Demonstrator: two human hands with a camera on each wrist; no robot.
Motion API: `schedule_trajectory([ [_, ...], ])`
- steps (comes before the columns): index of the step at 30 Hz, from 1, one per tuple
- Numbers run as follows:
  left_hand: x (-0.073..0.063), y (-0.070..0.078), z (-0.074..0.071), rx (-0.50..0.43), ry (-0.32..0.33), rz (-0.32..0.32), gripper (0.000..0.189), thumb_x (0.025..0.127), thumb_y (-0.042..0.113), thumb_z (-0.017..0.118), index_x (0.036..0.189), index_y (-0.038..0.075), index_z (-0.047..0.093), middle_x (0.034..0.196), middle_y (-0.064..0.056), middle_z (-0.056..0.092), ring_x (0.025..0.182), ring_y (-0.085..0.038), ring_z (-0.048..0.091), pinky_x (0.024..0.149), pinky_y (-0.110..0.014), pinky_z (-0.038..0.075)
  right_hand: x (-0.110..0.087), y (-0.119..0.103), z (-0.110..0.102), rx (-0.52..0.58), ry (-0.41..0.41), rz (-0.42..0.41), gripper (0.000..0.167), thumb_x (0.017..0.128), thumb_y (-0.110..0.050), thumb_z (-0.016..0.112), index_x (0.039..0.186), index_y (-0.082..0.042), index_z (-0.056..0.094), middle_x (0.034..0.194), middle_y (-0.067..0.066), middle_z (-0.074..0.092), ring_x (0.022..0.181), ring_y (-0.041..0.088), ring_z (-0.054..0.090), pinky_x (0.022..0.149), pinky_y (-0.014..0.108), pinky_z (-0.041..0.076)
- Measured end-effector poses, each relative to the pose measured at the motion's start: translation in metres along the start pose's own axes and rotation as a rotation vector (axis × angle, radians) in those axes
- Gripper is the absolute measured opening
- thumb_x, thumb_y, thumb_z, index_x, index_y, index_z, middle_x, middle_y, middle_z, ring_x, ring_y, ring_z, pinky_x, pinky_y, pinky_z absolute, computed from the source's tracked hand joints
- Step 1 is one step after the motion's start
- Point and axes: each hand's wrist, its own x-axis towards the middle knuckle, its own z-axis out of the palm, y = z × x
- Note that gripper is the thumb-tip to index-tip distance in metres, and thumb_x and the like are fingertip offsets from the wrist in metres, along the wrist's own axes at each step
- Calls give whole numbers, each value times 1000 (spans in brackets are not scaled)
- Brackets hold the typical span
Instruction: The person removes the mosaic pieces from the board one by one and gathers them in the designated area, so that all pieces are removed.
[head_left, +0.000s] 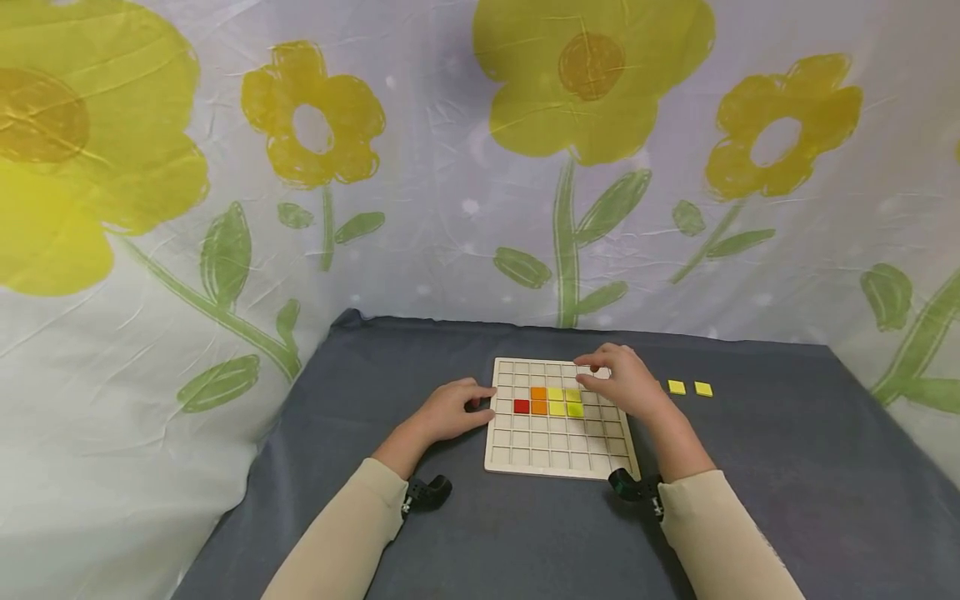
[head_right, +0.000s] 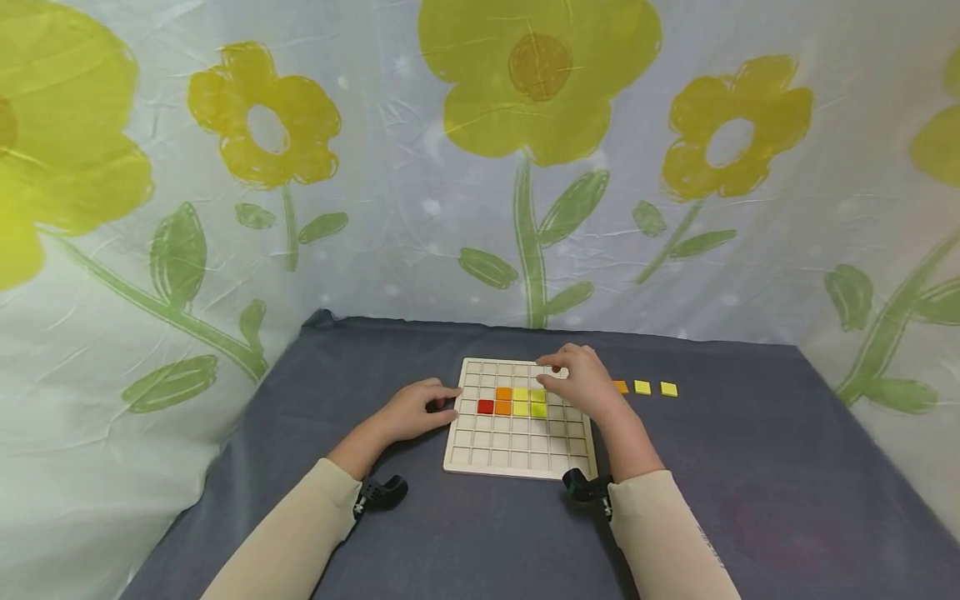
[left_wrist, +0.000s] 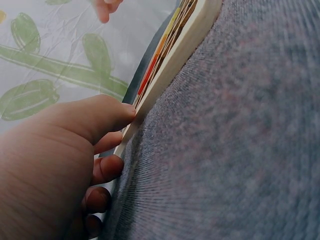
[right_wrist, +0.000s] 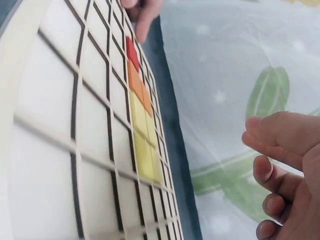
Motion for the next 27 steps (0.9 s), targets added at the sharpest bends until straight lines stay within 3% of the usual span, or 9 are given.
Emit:
schedule_trajectory([
  [1,0,0,0,4,0,-3,47,99,34,70,141,13,65,84,3,50,66,-12,40,64,-29,34,2,-1,3,1,-6,0,33,99,-19,71,129,-4,73,101,5,57,99,30,45,82,49,37],
  [9,0,0,-1,4,-29,-20,48,101,34,69,144,15,63,84,5,48,66,-12,39,65,-30,34,12,-11,25,-11,-64,22,32,97,-22,73,127,-8,75,102,4,59,99,29,45,79,45,40],
  [17,2,0,-1,13,-30,-21,48,100,36,69,144,15,63,84,6,49,67,-12,40,65,-29,35,18,-13,43,-106,-111,17,33,96,-20,75,126,-7,75,105,8,61,95,28,44,76,41,39],
  [22,2,0,-1,13,-23,-19,48,100,35,69,143,15,63,84,6,49,66,-12,40,64,-29,35,21,-10,52,-159,-171,29,39,96,-23,74,132,-7,72,114,10,60,100,28,46,80,42,40],
  [27,1,0,-2,2,-23,-17,48,100,34,70,143,14,64,84,4,50,66,-12,40,64,-29,35,22,-6,57,-182,-180,23,37,98,-20,70,133,-7,71,112,9,57,102,29,45,83,43,39],
])
